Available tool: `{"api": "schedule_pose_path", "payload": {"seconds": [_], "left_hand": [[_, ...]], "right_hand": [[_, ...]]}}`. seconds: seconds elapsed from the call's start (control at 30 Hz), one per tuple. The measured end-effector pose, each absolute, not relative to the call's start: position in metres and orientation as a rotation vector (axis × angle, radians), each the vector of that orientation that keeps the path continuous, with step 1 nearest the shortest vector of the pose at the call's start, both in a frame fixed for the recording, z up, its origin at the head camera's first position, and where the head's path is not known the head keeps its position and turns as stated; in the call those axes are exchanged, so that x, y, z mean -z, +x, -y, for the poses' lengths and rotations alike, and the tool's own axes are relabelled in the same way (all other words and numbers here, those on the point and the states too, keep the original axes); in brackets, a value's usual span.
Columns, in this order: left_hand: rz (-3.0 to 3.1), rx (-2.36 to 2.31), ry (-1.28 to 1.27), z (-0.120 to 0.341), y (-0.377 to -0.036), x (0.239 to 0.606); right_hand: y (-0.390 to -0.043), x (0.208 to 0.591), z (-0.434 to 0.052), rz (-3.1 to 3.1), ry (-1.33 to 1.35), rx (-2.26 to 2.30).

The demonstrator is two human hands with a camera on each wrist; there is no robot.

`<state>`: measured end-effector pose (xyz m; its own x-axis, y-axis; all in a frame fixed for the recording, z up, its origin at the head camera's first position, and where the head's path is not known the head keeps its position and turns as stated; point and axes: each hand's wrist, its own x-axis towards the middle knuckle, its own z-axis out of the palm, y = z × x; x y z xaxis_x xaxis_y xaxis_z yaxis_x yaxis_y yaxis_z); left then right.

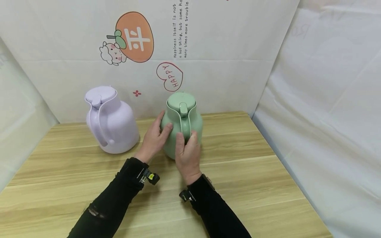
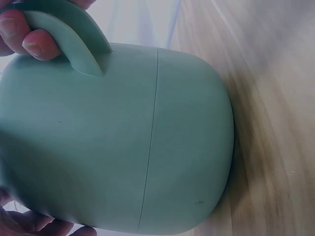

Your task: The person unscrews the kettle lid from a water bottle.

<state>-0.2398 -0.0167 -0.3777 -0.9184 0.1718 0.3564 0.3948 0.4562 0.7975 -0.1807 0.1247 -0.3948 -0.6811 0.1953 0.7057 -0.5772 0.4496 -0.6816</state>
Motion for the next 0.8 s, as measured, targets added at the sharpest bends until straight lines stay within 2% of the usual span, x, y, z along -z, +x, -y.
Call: {"api": "schedule_pose_path", "payload": {"seconds": [0.8], "left_hand": [[2.430, 1.429, -0.423, 0.025, -0.215, 0.382]], "right_hand": [[-0.158, 0.395, -0.114, 1.951, 0.338, -1.302]]}}
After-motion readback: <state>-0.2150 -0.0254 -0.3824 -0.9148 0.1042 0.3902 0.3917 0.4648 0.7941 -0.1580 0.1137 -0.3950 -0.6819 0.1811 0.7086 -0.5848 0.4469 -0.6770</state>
